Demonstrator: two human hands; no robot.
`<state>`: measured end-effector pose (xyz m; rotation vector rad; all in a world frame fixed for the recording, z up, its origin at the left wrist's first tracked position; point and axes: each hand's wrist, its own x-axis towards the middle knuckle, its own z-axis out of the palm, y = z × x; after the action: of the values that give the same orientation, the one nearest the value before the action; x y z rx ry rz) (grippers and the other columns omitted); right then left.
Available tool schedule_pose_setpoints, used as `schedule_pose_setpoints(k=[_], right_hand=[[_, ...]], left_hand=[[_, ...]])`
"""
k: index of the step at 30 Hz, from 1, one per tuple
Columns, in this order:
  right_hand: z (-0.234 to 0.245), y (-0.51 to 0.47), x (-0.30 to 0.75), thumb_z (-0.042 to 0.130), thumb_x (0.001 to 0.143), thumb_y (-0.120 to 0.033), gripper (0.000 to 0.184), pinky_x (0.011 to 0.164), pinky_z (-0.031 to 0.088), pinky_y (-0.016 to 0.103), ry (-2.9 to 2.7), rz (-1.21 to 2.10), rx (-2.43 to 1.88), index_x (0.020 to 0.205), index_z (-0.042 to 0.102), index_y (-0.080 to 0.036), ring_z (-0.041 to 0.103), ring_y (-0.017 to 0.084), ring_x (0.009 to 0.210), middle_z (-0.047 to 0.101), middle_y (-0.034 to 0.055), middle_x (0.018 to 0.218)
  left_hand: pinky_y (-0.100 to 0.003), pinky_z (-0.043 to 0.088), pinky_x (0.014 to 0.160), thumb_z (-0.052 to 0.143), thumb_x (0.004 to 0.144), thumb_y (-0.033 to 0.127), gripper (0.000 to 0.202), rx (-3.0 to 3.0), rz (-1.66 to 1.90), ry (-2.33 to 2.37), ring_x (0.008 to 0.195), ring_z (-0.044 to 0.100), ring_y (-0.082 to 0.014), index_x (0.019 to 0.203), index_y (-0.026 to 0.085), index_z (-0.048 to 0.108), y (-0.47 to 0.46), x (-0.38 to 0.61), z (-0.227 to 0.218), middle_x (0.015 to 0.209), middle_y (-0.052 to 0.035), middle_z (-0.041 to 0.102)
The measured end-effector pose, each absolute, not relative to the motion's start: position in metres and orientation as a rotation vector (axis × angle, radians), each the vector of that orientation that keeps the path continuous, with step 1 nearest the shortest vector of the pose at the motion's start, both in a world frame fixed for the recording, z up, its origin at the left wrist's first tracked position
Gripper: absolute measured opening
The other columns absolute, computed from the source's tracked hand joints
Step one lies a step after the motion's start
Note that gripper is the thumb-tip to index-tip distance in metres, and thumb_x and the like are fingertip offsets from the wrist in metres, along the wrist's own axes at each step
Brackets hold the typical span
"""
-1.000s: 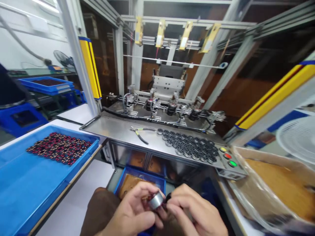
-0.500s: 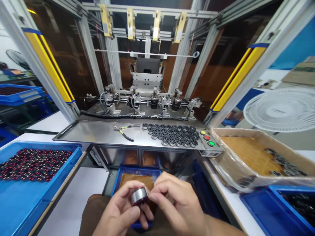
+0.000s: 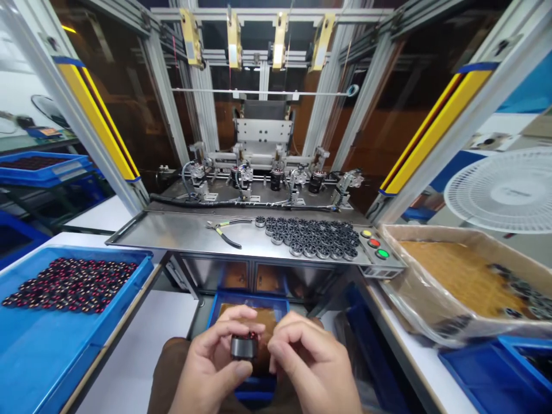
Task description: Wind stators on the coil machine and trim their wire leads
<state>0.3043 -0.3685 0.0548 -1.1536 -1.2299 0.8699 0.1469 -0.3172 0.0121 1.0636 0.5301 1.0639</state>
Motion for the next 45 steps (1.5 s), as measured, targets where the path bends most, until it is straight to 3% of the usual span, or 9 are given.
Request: schedule_pose_setpoints(k=[5,9,15,20,24,28,32,38,45], right_hand=[[0.019,-0.370,0.283,0.068,0.071,-0.064,0.051,0.037,0.034,0.017,-0.801,1.546,-0.990,0.064,0.051,-0.016,0.046,0.006,0.034,0.059,-0.0003,0.046],[0.008,-0.364,0.278,0.070,0.071,-0.062,0.051,0.037,0.035,0.016,-0.767,1.593,-0.904,0.062,0.051,-0.015,0.048,0.005,0.034,0.060,0.0004,0.046],[0.000,-0.364,0.276,0.075,0.068,-0.058,0.049,0.039,0.037,0.016,-0.681,1.649,-0.760,0.067,0.056,-0.013,0.055,0.009,0.040,0.060,0.0013,0.051],[0.001,-0.362,0.275,0.056,0.082,-0.063,0.053,0.061,0.045,0.026,-0.701,1.790,-0.436,0.086,0.066,-0.012,0.062,0.014,0.062,0.065,0.0074,0.072],[0.006,-0.361,0.277,0.069,0.074,-0.059,0.048,0.070,0.044,0.029,-0.775,1.797,-0.419,0.092,0.066,-0.014,0.059,0.014,0.064,0.063,0.0059,0.078],[0.009,-0.362,0.292,0.084,0.064,-0.037,0.040,0.066,0.046,0.025,-1.058,1.191,-0.746,0.095,0.067,-0.021,0.059,0.015,0.072,0.062,0.0027,0.082],[0.014,-0.363,0.305,0.076,0.071,-0.015,0.047,0.068,0.053,0.029,-1.481,0.324,-0.868,0.115,0.062,-0.023,0.062,0.020,0.081,0.064,0.0068,0.093],[0.028,-0.365,0.316,0.068,0.078,-0.013,0.046,0.074,0.056,0.036,-1.632,0.333,-0.849,0.122,0.059,-0.021,0.062,0.023,0.090,0.062,0.0105,0.100],[0.042,-0.366,0.324,0.063,0.083,-0.012,0.009,0.060,0.048,0.031,-1.678,0.369,-0.860,0.089,0.066,-0.019,0.055,0.017,0.068,0.059,0.0038,0.071]], left_hand=[[-0.030,0.051,0.088,0.082,0.069,0.022,0.023,1.045,1.090,0.428,0.100,0.066,-0.0200,0.090,0.028,0.075,-0.310,0.147,0.008,0.109,-0.0039,0.068],[-0.028,0.054,0.082,0.083,0.067,0.017,0.026,0.981,1.076,0.450,0.091,0.069,-0.0180,0.090,0.028,0.075,-0.310,0.147,0.006,0.109,-0.0029,0.071],[-0.034,0.052,0.091,0.081,0.070,0.021,0.024,0.907,0.995,0.433,0.102,0.070,-0.0226,0.092,0.028,0.073,-0.314,0.142,0.008,0.122,-0.0043,0.070],[-0.050,0.034,0.108,0.078,0.073,0.028,0.019,1.107,0.970,0.310,0.127,0.053,-0.0301,0.091,0.028,0.073,-0.308,0.140,0.008,0.118,-0.0076,0.073],[-0.052,0.033,0.108,0.081,0.069,0.027,0.039,1.262,0.879,0.269,0.136,0.042,-0.0334,0.106,0.032,0.070,-0.306,0.135,0.009,0.126,-0.0097,0.068],[-0.034,0.040,0.105,0.093,0.043,0.018,0.089,1.309,1.055,0.664,0.131,0.047,-0.0325,0.125,0.031,0.060,-0.309,0.128,0.012,0.137,-0.0075,0.057],[-0.028,0.052,0.087,0.088,0.050,0.015,0.066,1.505,0.938,0.812,0.094,0.068,-0.0259,0.112,0.030,0.070,-0.314,0.130,0.013,0.105,-0.0039,0.074],[-0.028,0.054,0.080,0.080,0.069,0.030,0.040,1.658,1.024,0.704,0.087,0.071,-0.0240,0.108,0.032,0.073,-0.314,0.140,0.024,0.098,-0.0052,0.076],[-0.024,0.052,0.085,0.082,0.068,0.022,0.042,1.703,1.005,0.741,0.094,0.070,-0.0225,0.107,0.033,0.073,-0.313,0.136,0.029,0.103,-0.0043,0.075]])
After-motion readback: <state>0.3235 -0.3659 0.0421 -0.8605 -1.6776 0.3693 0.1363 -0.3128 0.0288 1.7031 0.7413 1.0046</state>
